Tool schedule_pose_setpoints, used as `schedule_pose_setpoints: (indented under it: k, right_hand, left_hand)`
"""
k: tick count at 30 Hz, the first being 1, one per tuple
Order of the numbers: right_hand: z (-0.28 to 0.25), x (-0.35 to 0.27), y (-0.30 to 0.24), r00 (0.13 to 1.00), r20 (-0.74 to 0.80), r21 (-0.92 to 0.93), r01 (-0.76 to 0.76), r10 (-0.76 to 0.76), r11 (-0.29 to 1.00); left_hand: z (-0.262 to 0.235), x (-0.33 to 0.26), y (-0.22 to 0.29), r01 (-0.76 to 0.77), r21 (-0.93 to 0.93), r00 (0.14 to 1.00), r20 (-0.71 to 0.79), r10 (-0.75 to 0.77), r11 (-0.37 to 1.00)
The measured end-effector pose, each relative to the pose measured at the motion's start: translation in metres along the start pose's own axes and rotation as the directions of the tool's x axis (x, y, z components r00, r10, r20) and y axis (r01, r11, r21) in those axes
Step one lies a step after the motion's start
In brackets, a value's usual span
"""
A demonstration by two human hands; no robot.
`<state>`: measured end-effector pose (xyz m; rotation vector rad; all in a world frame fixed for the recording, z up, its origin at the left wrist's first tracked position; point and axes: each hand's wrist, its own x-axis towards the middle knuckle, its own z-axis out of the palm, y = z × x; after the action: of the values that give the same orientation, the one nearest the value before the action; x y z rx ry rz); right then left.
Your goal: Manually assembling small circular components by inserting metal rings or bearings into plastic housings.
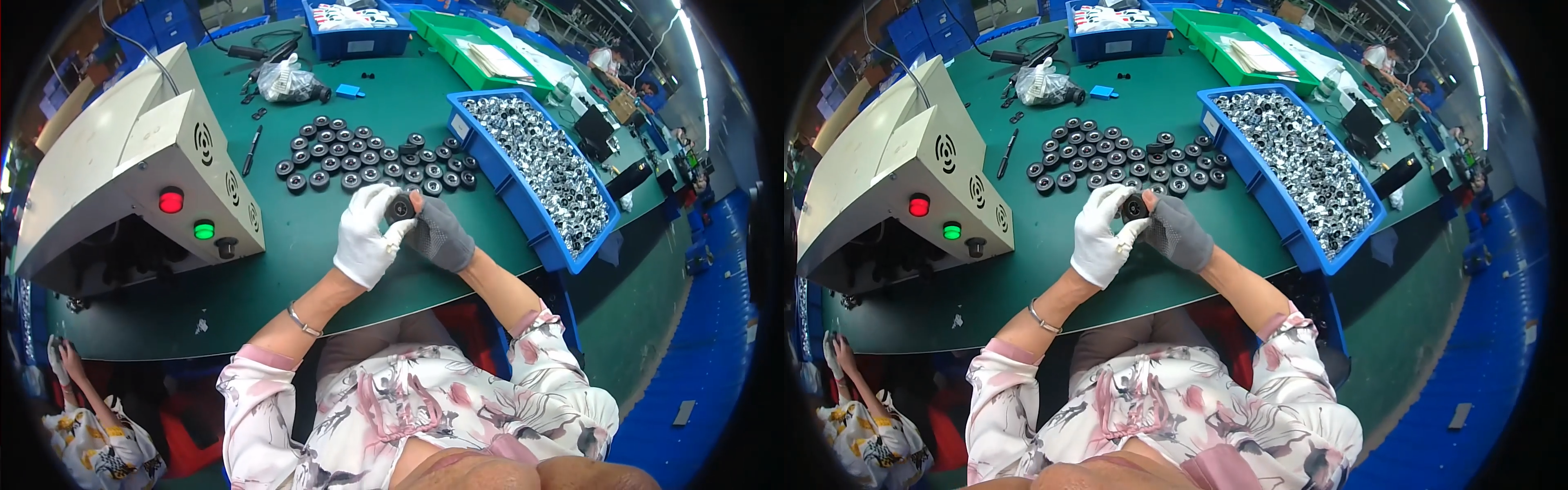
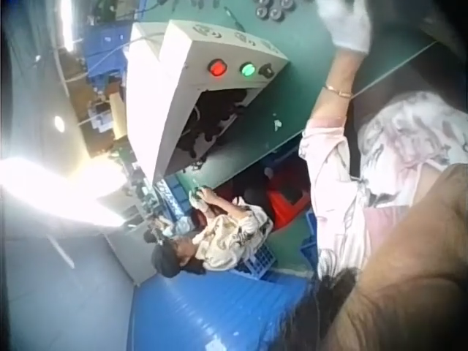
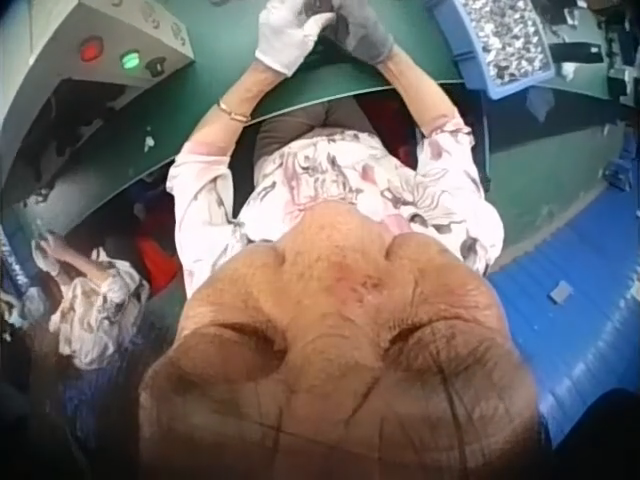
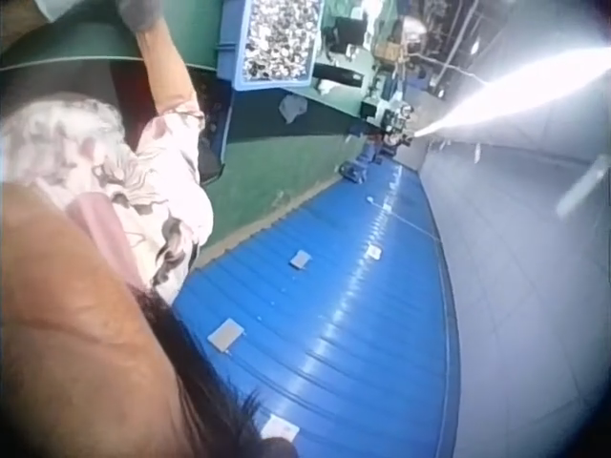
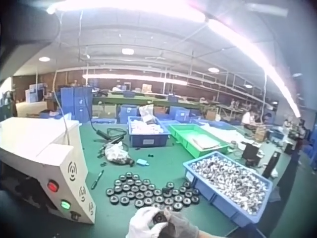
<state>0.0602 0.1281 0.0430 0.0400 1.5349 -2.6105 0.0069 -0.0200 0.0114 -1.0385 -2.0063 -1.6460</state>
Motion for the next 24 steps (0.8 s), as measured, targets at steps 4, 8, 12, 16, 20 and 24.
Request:
schedule_pose_setpoints:
  k: [4,8,12,16,20,24]
  right_hand:
    - [-0.007,-0.010,0.003,0.999,0.044,0.028,-0.022,0.020,0.999]
    - [-0.024,-0.005,0.011,0.984,0.153,-0.137,0.109,-0.088,0.985]
    - [-0.018,-0.007,0.021,0.994,0.097,0.024,0.052,-0.054,0.998]
    - [-0.025,-0.002,0.023,0.990,0.140,-0.227,0.065,-0.033,0.972]
    - [-0.028,-0.006,0.025,0.993,0.085,-0.192,0.098,-0.083,0.977]
    - [-0.041,0.001,0.033,0.788,0.408,-0.645,0.606,-0.461,0.465]
  left_hand:
    - [-0.001,-0.001,0.001,-0.080,0.042,0.996,0.049,0.078,0.996]
    - [0.004,0.001,0.016,-0.056,0.028,0.998,0.041,0.055,0.998]
    - [0.000,0.003,0.009,-0.169,0.043,0.984,0.072,0.165,0.985]
    - [-0.001,0.003,0.004,-0.189,0.087,0.981,0.057,0.184,0.978]
    - [0.003,0.003,0.007,-0.132,0.049,0.990,0.058,0.129,0.990]
    - [0.001,0.003,0.006,-0.109,0.034,0.989,0.102,0.105,0.993]
